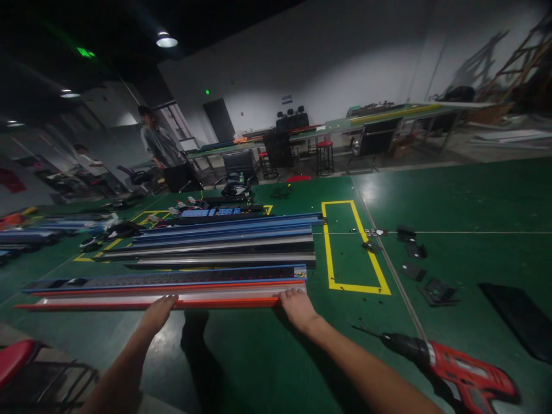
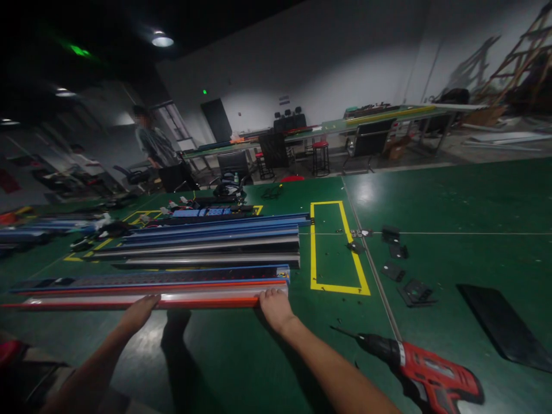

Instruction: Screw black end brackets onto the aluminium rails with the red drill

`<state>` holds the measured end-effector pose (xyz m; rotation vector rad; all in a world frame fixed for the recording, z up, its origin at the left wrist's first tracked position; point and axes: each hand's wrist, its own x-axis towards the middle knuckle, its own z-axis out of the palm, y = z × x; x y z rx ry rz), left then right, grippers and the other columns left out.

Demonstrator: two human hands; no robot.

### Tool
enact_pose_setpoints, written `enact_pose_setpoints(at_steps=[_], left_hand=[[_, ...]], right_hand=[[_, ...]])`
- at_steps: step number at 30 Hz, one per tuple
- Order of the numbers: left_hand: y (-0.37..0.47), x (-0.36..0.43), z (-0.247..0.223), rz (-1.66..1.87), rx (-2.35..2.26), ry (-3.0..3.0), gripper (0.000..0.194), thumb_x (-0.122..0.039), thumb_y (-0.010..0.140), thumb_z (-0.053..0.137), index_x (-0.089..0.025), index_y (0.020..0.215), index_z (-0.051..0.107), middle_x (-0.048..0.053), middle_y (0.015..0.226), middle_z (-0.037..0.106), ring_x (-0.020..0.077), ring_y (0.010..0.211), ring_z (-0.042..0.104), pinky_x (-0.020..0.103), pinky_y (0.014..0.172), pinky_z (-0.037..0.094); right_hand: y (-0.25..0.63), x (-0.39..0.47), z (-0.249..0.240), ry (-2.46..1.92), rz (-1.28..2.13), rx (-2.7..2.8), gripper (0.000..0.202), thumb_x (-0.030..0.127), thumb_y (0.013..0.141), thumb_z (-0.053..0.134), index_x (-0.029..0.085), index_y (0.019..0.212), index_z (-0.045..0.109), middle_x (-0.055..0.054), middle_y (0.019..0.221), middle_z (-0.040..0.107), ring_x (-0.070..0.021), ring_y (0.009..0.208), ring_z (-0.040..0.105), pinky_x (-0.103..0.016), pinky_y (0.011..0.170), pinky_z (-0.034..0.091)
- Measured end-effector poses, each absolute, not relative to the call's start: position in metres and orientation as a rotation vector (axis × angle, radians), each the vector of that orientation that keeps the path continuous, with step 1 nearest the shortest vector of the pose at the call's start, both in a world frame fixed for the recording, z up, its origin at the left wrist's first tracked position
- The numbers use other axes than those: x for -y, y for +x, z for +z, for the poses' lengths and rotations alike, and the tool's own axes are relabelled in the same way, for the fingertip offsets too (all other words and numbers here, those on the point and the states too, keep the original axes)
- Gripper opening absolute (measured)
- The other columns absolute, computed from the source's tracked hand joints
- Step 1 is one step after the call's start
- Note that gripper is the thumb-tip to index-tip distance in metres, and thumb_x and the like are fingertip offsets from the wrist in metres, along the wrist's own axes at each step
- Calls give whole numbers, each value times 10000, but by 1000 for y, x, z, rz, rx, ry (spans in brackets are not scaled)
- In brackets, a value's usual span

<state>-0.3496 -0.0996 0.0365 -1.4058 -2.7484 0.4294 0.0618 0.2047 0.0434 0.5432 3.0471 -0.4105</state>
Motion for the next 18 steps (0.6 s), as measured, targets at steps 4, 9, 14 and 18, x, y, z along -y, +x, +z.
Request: enact_pose_setpoints(at_steps=[4, 9, 14, 18], left_hand=[[-344, 102, 38, 569, 2759, -1328, 551, -61, 770, 489, -206, 1228, 759, 98, 1310, 768, 277, 1319, 673, 424, 1166, 497], [-339, 110, 37, 548, 2725, -1339, 582, -34, 749, 504, -200, 1252, 747, 111, 1328, 758, 284, 1316, 675, 452, 1169, 497], [-335, 125, 32, 428, 2642, -1454, 565, -28, 725, 502, -164, 1219, 741, 143, 1308, 761, 301, 1290, 691, 461, 1161, 502], [-325, 137, 25, 321, 2617, -1472, 567, -20, 694, 506, -175, 1186, 739, 149, 1249, 781, 317, 1245, 713, 506, 1134, 519]], right_hand=[[70, -203, 49, 551, -380, -3040, 329, 88, 1012, 479, 81, 1244, 713, -211, 1197, 771, -317, 1127, 724, -399, 962, 526], [84, -201, 61, 552, -343, -3050, 331, 93, 1011, 482, 81, 1261, 698, -213, 1195, 768, -314, 1122, 721, -405, 959, 526], [105, -192, 74, 555, -317, -3054, 330, 78, 1007, 477, 63, 1254, 696, -219, 1186, 761, -321, 1121, 717, -427, 964, 531], [129, -182, 80, 557, -291, -3042, 366, 48, 1004, 463, 80, 1290, 689, -195, 1203, 760, -305, 1126, 715, -407, 968, 529]])
